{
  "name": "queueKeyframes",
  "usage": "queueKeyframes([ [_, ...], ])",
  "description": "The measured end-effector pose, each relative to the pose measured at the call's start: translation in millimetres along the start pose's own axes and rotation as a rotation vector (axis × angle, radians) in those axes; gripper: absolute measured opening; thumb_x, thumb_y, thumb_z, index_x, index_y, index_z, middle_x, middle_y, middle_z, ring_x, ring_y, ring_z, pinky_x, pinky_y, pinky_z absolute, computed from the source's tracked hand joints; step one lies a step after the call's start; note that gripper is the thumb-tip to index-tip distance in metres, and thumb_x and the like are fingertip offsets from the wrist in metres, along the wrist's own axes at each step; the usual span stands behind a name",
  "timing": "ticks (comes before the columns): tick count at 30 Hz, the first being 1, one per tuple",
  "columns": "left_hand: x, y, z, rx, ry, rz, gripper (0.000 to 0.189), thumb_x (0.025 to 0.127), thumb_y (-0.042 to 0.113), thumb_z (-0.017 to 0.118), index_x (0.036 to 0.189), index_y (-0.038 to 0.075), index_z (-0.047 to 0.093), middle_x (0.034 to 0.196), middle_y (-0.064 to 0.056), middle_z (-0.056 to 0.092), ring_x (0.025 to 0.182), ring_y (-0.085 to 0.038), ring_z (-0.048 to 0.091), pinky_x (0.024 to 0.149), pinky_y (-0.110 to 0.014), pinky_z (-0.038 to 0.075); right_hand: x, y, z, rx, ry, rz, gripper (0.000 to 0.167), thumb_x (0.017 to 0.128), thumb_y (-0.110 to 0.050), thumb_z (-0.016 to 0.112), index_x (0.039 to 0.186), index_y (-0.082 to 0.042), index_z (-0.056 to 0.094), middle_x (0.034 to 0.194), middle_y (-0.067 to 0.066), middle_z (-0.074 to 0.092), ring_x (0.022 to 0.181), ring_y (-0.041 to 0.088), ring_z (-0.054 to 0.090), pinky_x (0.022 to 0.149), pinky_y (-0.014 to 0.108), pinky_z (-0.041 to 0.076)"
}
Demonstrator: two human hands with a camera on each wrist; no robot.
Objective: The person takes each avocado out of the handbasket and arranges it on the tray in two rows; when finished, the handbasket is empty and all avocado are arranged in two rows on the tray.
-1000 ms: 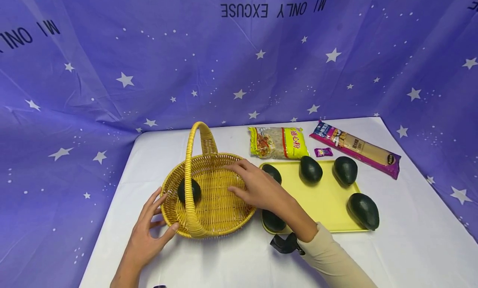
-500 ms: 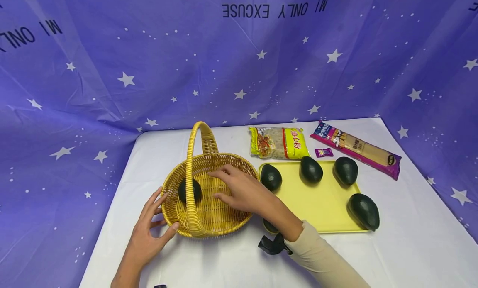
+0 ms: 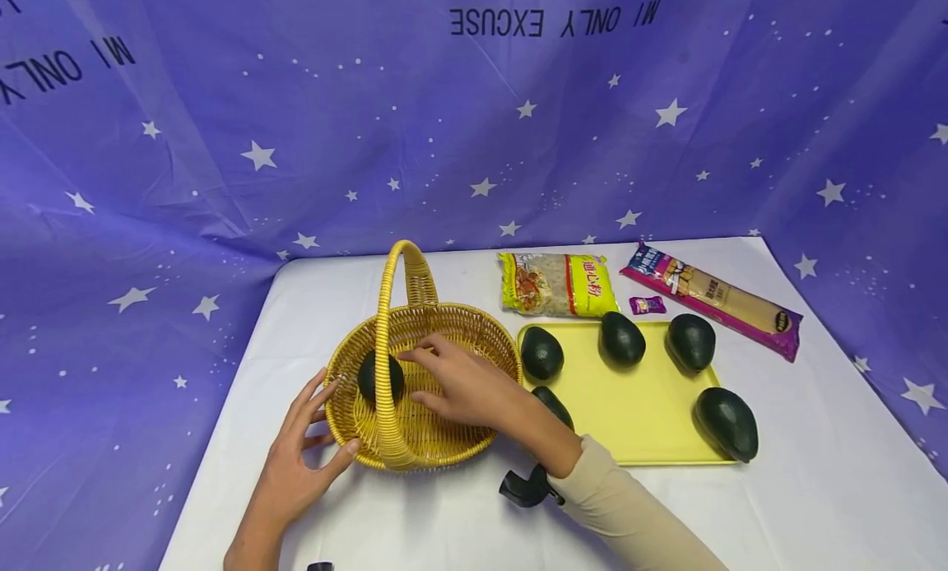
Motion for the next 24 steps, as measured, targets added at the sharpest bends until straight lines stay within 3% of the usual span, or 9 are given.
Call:
queueKeyframes([
  [4, 0.9, 0.7, -0.6, 0.005, -0.006, -0.006, 0.089, 0.086, 0.007, 0.089, 0.164, 0.017, 0.046, 0.176, -0.003, 0.029, 0.121, -0.001, 0.056, 0.092, -0.014, 0.058, 4.1, -1, 2, -0.009, 0.001, -0.005, 0.053, 0.103, -0.033, 0.075, 0.152, -0.016, 0.061, 0.143, 0.007, 0.058, 0.098, 0.012, 0.065, 0.08, 0.023, 0.058],
  [8, 1.9, 0.3, -1.0, 0.016, -0.011, -0.011, 0.089, 0.087, 0.009, 0.089, 0.165, 0.018, 0.046, 0.176, -0.002, 0.029, 0.122, -0.003, 0.057, 0.092, -0.014, 0.058, 10.9, -4, 4, -0.026, -0.009, -0.016, 0.056, 0.102, -0.033, 0.076, 0.152, -0.013, 0.061, 0.146, 0.007, 0.057, 0.104, 0.013, 0.065, 0.085, 0.023, 0.059],
  [15, 1.4, -2.1, 0.3, 0.014, -0.008, -0.016, 0.089, 0.087, 0.009, 0.089, 0.165, 0.019, 0.046, 0.177, 0.0, 0.028, 0.121, -0.003, 0.057, 0.092, -0.015, 0.058, 24.6, -13, 12, -0.083, -0.091, -0.064, 0.055, 0.101, -0.032, 0.078, 0.148, -0.008, 0.061, 0.157, 0.02, 0.052, 0.138, 0.027, 0.059, 0.114, 0.033, 0.054],
  [19, 0.1, -2.0, 0.6, 0.005, -0.002, -0.019, 0.089, 0.087, 0.008, 0.088, 0.165, 0.019, 0.046, 0.176, 0.001, 0.029, 0.121, -0.003, 0.057, 0.091, -0.016, 0.059, 29.1, -16, 19, -0.1, -0.135, -0.074, 0.05, 0.101, -0.028, 0.078, 0.145, -0.011, 0.061, 0.163, 0.025, 0.045, 0.146, 0.032, 0.053, 0.119, 0.035, 0.049],
  [24, 0.0, -1.1, 0.6, 0.005, -0.005, -0.02, 0.089, 0.087, 0.007, 0.088, 0.165, 0.019, 0.046, 0.176, 0.001, 0.029, 0.121, -0.002, 0.057, 0.091, -0.016, 0.059, 31.4, -17, 25, -0.1, -0.139, -0.072, 0.065, 0.101, -0.023, 0.076, 0.16, -0.012, 0.052, 0.164, 0.023, 0.043, 0.144, 0.03, 0.054, 0.116, 0.032, 0.052],
])
Point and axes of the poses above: each hand's wrist, its own x-axis towards the middle knuckle, its own z-axis out of the palm, y = z × x, the point moved 2 cm from there along x, towards the middle knuckle
